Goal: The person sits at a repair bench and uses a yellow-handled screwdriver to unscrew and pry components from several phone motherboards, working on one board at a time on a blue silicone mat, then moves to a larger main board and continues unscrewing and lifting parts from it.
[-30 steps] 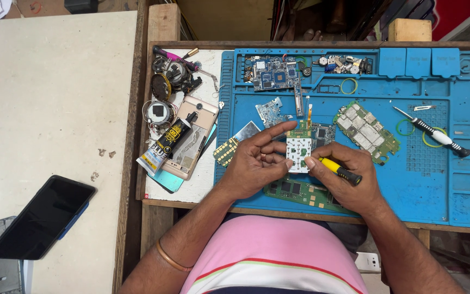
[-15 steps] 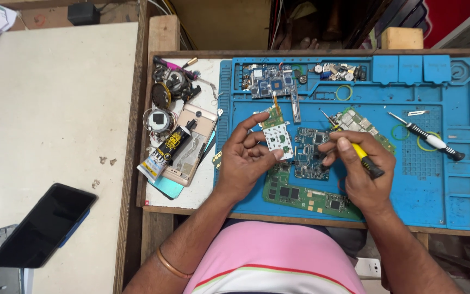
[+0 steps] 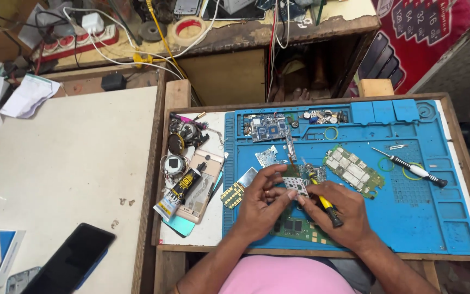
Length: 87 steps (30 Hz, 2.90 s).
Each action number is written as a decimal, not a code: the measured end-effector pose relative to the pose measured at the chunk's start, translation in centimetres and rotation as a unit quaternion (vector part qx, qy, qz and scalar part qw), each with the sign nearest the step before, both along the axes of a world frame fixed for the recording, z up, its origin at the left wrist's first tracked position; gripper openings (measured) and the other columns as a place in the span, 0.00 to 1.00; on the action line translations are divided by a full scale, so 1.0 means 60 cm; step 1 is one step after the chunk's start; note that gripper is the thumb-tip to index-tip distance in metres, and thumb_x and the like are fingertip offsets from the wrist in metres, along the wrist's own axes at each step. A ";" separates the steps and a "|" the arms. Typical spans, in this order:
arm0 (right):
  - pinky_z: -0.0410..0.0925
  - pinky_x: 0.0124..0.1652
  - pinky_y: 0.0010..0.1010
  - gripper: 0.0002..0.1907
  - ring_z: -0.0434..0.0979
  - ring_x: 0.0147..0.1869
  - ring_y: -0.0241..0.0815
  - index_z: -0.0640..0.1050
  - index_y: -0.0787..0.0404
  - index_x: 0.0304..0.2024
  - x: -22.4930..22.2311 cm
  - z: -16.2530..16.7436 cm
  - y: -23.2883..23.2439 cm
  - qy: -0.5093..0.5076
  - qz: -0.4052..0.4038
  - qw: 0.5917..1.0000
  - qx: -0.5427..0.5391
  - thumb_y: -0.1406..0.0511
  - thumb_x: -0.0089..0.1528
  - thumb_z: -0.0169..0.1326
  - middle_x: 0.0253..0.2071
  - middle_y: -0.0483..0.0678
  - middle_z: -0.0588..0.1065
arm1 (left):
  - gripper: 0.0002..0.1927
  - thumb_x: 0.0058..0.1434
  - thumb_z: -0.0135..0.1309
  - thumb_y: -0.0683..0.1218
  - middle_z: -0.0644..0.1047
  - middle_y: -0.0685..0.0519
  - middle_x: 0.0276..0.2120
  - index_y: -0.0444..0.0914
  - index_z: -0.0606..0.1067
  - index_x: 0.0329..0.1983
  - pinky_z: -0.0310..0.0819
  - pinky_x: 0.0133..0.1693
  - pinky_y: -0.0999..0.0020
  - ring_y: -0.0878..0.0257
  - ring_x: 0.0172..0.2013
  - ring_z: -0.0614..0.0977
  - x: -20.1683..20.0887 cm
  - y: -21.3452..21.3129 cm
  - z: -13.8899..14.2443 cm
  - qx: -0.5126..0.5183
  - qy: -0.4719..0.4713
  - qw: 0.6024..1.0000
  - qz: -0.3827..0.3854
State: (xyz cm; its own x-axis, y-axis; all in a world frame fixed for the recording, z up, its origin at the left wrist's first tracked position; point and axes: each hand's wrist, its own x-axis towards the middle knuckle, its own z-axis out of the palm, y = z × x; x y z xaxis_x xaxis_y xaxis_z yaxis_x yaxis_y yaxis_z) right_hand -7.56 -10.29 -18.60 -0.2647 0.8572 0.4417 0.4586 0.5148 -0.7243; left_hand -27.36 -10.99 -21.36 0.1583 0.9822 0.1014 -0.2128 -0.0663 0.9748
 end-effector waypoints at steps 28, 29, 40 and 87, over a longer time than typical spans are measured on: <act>0.76 0.41 0.30 0.13 0.84 0.46 0.42 0.80 0.58 0.41 -0.063 0.031 -0.006 -0.034 -0.073 0.985 0.152 0.72 0.55 0.65 0.46 0.49 0.80 | 0.26 0.55 0.69 0.42 0.83 0.52 0.43 0.34 0.76 0.57 0.82 0.45 0.75 0.70 0.42 0.83 -0.061 0.031 0.068 -0.003 -0.030 0.999 -0.017; 0.76 0.41 0.30 0.13 0.84 0.47 0.43 0.80 0.59 0.42 -0.064 0.033 -0.005 -0.027 -0.073 0.987 0.143 0.72 0.55 0.64 0.46 0.50 0.80 | 0.26 0.55 0.69 0.41 0.82 0.52 0.42 0.34 0.76 0.57 0.82 0.44 0.75 0.70 0.42 0.83 -0.063 0.033 0.068 -0.013 -0.032 0.999 -0.012; 0.77 0.47 0.30 0.20 0.84 0.46 0.42 0.72 0.67 0.60 -0.048 0.008 -0.015 0.105 -0.004 0.991 0.078 0.60 0.71 0.50 0.49 0.53 0.81 | 0.25 0.58 0.67 0.39 0.82 0.52 0.46 0.36 0.75 0.58 0.82 0.48 0.75 0.69 0.46 0.83 -0.066 0.034 0.042 0.021 -0.042 0.999 0.009; 0.73 0.35 0.24 0.10 0.82 0.34 0.34 0.79 0.65 0.50 -0.005 0.001 0.003 0.120 -0.031 0.991 0.043 0.69 0.67 0.54 0.38 0.50 0.82 | 0.25 0.58 0.67 0.38 0.81 0.48 0.50 0.36 0.75 0.58 0.83 0.50 0.73 0.67 0.48 0.84 -0.033 0.040 0.042 0.076 0.001 0.996 0.038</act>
State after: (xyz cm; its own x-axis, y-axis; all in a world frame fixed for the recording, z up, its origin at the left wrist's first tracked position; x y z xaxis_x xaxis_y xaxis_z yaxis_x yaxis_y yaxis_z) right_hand -7.88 -10.14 -18.52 -0.0913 0.8252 0.5574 0.3110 0.5554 -0.7712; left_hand -29.35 -8.56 -18.83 0.0839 0.9647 0.2495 -0.2001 -0.2290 0.9526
